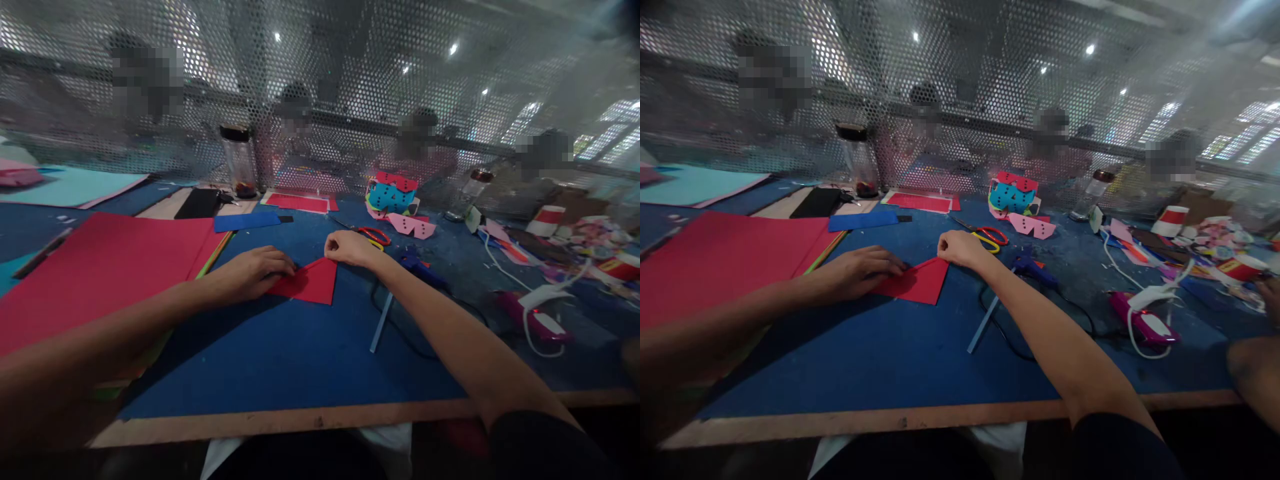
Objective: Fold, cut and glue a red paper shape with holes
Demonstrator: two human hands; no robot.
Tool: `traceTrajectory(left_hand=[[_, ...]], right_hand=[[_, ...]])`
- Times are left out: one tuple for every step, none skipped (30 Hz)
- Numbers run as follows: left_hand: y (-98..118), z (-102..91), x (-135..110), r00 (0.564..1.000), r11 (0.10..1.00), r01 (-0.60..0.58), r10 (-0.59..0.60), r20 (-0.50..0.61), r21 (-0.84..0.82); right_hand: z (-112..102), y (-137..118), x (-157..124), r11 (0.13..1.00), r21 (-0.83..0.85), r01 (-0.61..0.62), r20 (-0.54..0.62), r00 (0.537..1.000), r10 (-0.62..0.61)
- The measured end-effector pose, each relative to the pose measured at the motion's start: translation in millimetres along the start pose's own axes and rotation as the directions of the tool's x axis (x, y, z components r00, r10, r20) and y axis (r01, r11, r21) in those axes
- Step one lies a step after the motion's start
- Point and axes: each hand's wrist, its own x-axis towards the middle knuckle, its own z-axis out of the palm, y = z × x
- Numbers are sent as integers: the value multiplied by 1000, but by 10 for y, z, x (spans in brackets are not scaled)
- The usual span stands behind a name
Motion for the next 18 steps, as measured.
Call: traceTrajectory(left_hand=[[1,-4,-22,1000,1000,4,-4,-2,-1],[-3,-3,-44,1000,1000,6,-6,-7,-2],[-11,1,-68,1000,1000,7,-7,-12,-2],[-22,8,-92,1000,1000,6,-6,-17,-2],[-34,16,-116,1000,1000,4,-4,-23,-3],[-46,23,-141,1000,1000,2,-2,-31,-5],[-54,27,-166,999,1000,3,-3,-38,-6],[-59,28,-191,999,1000,4,-4,-47,-9],[-60,26,-215,998,1000,8,-8,-57,-12],[-56,20,-239,998,1000,11,-12,-63,-16],[-49,12,-260,998,1000,16,-17,-67,-20],[-40,2,-281,997,1000,21,-22,-68,-23],[-29,-8,-299,997,999,26,-28,-68,-28],[-18,-16,-317,997,999,30,-33,-70,-33],[-7,-23,-333,997,999,32,-34,-74,-38],[3,-28,-349,996,998,33,-37,-82,-44],[12,-31,-365,995,998,36,-40,-93,-48],[20,-33,-380,994,998,39,-44,-100,-50]], right_hand=[[0,0,1,1000,1,-1,2,1000,1],[0,0,1,1000,2,-2,4,1000,2],[-1,0,1,1000,2,-2,6,1000,2],[-1,-1,1,1000,3,-3,5,1000,2],[0,-1,0,1000,4,-3,4,1000,3],[1,0,0,1000,5,-3,3,1000,3],[2,1,0,1000,6,-3,1,1000,3],[4,4,0,1000,8,-3,0,1000,3],[6,7,1,1000,9,-3,-1,1000,3],[9,11,3,1000,11,-1,-1,1000,1],[12,16,5,1000,12,1,-1,1000,-1],[14,21,7,1000,15,4,1,1000,-4],[16,25,9,1000,17,7,3,1000,-7],[18,28,11,1000,19,8,4,1000,-8],[20,31,12,1000,21,8,6,1000,-8],[21,32,12,1000,22,7,8,1000,-7],[22,33,12,1000,23,6,8,1000,-6],[22,34,12,1000,25,5,7,1000,-5]])
